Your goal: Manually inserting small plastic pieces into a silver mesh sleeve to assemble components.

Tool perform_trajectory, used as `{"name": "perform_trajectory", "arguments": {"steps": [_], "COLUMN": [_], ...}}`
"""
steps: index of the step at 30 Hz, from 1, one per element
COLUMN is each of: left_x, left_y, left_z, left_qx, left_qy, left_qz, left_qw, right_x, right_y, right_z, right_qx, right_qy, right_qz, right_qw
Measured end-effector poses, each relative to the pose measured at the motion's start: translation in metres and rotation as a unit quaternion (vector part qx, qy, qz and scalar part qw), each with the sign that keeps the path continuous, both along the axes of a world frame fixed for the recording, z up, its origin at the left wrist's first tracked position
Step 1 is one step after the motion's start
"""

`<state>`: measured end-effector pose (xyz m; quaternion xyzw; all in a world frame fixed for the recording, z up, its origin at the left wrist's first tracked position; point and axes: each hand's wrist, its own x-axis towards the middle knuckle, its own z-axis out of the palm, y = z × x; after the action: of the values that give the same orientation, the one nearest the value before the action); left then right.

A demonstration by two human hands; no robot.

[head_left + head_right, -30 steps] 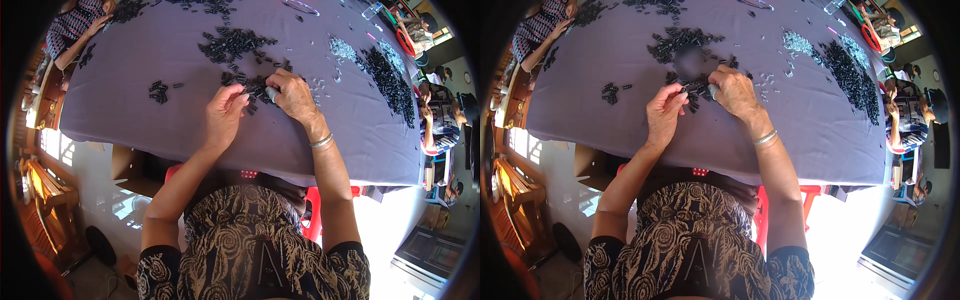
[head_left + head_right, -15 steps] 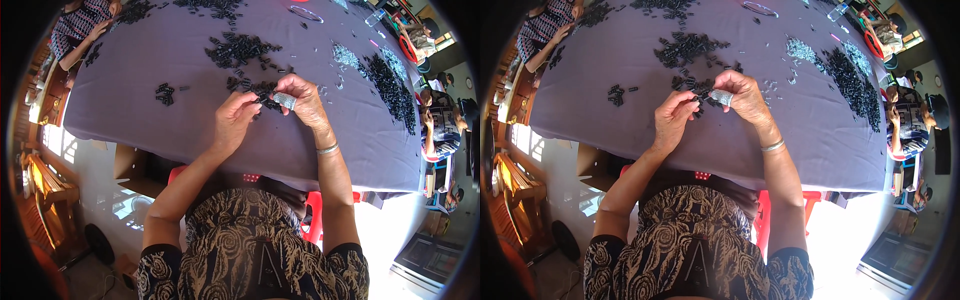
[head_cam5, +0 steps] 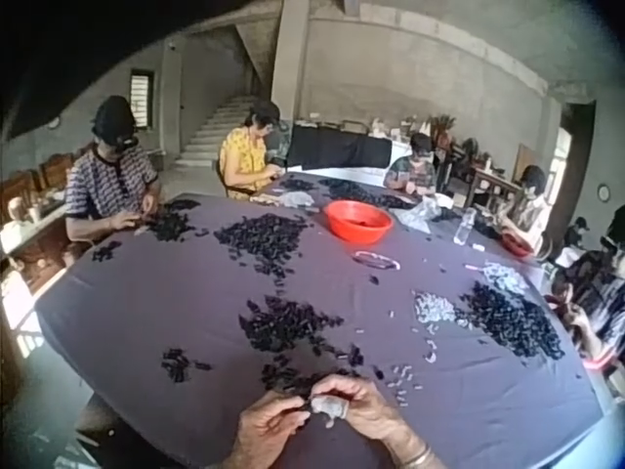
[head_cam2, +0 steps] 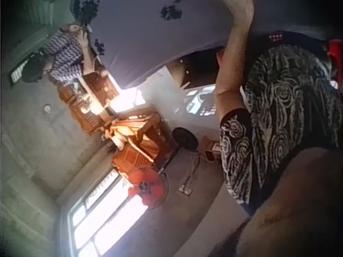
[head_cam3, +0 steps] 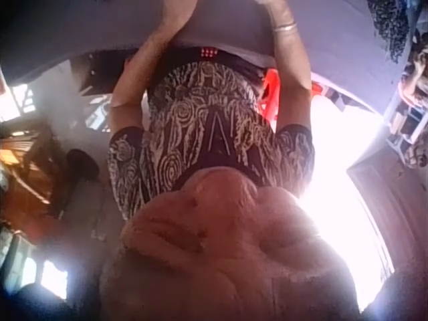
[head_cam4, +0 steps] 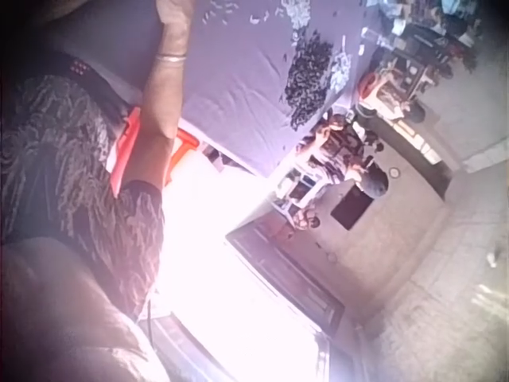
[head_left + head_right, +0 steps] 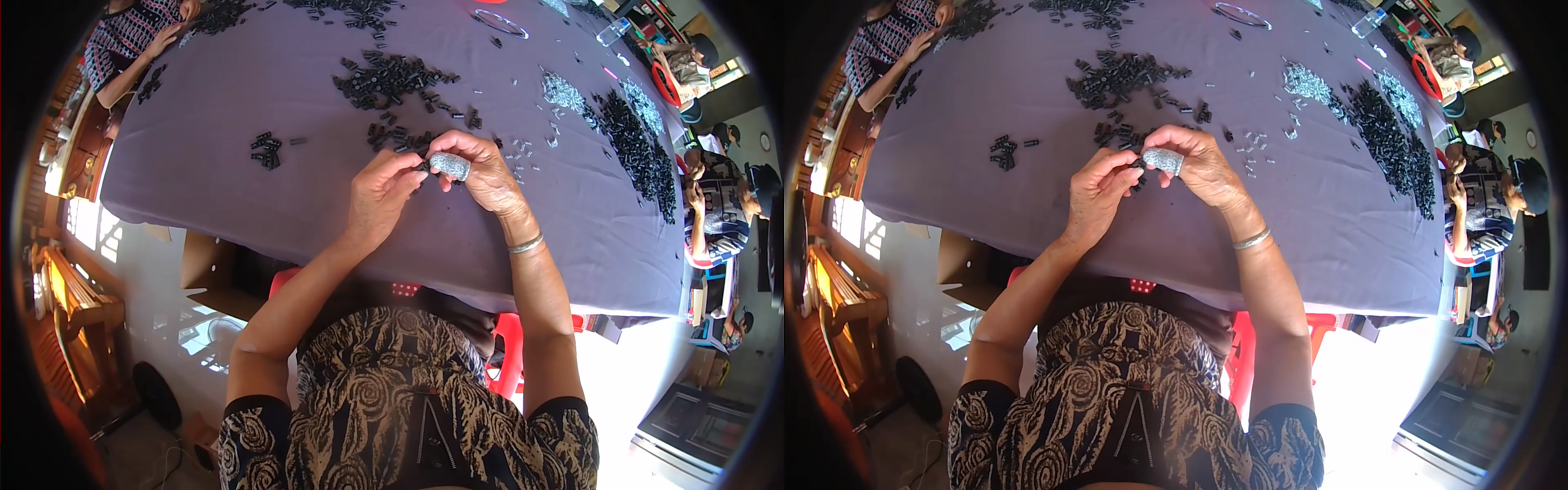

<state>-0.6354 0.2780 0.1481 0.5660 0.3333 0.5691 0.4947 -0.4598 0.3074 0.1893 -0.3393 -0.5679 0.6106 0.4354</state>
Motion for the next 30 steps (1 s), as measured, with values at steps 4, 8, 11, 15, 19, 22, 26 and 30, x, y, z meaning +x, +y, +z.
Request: {"name": "perform_trajectory", "arguments": {"steps": [4,8,11,15,19,22,26,30], "left_x": [0.0,0.0,0.0,-0.001,0.0,0.0,0.001,0.002], "left_y": [0.0,-0.001,-0.001,0.0,-0.001,-0.002,0.001,0.0], "left_z": [0.001,0.001,0.002,-0.003,-0.003,0.001,0.002,0.002], "left_qx": [0.009,0.008,-0.002,-0.004,-0.037,-0.052,-0.062,-0.084], "left_qy": [0.021,0.021,0.033,0.023,0.005,0.017,0.007,-0.053], "left_qz": [0.004,-0.004,-0.013,-0.025,-0.028,-0.029,-0.021,-0.03], "left_qw": [1.0,1.0,0.999,0.999,0.999,0.998,0.998,0.995], "right_x": [0.004,0.004,0.005,0.001,-0.002,-0.005,-0.004,-0.002], "right_y": [0.002,0.001,0.001,-0.002,-0.003,-0.004,0.001,-0.001], "right_z": [0.0,0.002,0.003,0.01,0.013,0.015,0.012,0.009], "right_qx": [0.005,0.011,0.029,0.034,0.027,0.021,0.011,-0.033], "right_qy": [-0.018,-0.05,-0.07,-0.109,-0.141,-0.178,-0.159,-0.088], "right_qz": [0.028,0.033,0.038,0.026,0.024,-0.002,0.0,0.031], "right_qw": [0.999,0.998,0.996,0.993,0.989,0.984,0.987,0.995]}}
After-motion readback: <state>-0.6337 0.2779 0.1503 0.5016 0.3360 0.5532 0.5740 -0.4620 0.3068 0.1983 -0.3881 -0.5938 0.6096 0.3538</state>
